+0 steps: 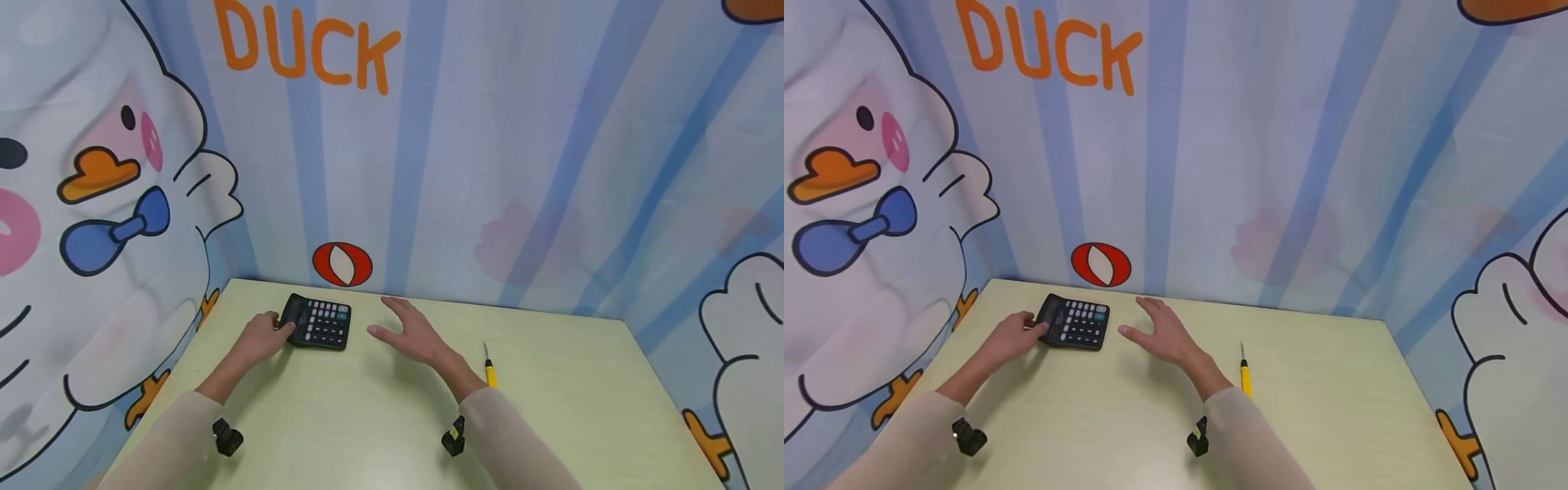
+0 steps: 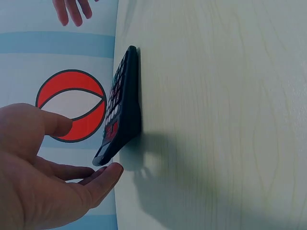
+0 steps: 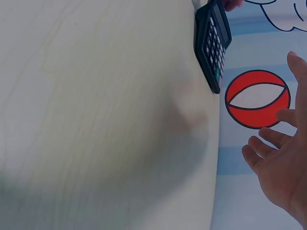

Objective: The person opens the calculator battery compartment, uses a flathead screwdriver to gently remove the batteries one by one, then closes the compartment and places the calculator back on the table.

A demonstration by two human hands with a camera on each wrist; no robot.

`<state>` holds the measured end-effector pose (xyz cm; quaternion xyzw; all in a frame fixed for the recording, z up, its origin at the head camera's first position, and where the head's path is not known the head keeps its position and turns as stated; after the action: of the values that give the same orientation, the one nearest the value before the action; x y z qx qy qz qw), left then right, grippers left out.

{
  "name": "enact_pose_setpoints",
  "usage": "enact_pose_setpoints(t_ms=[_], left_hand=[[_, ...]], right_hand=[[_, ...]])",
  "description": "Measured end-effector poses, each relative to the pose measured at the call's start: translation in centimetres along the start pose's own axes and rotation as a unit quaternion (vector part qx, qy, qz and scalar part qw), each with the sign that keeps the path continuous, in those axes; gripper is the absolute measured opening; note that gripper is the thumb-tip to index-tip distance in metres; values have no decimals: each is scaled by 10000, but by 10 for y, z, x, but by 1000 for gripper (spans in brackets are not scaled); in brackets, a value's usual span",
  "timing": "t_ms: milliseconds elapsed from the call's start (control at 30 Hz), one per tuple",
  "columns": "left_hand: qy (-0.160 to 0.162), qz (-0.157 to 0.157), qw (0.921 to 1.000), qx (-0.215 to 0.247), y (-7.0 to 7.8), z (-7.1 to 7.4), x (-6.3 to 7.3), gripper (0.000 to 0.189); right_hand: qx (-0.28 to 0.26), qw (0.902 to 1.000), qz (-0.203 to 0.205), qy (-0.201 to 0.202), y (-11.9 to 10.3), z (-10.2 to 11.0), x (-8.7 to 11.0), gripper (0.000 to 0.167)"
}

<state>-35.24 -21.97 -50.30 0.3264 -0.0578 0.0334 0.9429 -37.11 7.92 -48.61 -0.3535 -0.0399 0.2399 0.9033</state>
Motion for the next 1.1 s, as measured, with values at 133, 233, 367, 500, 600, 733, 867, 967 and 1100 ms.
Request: enact_pose_setpoints(t_ms=[133,233,367,500,600,733,867,967,1100], left_hand=[[-23,111,9999,91,0,-2,0,65],[-45,189,9997,160,-1,-3,1,65],[-91,344,9986,380,-5,-6,2,65],[-122,519,9959,728,-8,-9,2,66],[-135,668,9926,1007,-10,-10,2,68],[-168,820,9877,1324,-13,-13,0,71],[-225,896,9831,1580,-13,-15,-1,71],[-309,930,9777,1860,-14,-17,-2,71],[-422,929,9707,2177,-14,-21,-3,70]], right_hand=[[-205,9997,-100,-67,-3,-12,-4,82],[-426,9988,-185,-155,-7,-22,-5,81],[-821,9959,-302,-213,-12,-35,-8,78],[-1224,9911,-483,-212,-15,-47,-9,75],[-1503,9858,-724,-204,-14,-58,-9,74],[-1904,9763,-1004,-206,-13,-71,-10,73],[-2198,9701,-1007,-228,-15,-78,-11,71],[-2337,9674,-938,-268,-17,-82,-13,71],[-2498,9628,-980,-324,-22,-84,-14,72]])
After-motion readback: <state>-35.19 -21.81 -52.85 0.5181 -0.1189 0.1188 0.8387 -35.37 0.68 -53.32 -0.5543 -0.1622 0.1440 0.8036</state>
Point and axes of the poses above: each hand's wrist, its own x-axis away from the middle knuckle, its own z-axis out of the back of the hand, y = z × x, the point moved 8 cm from there along -x, towards the middle knuckle
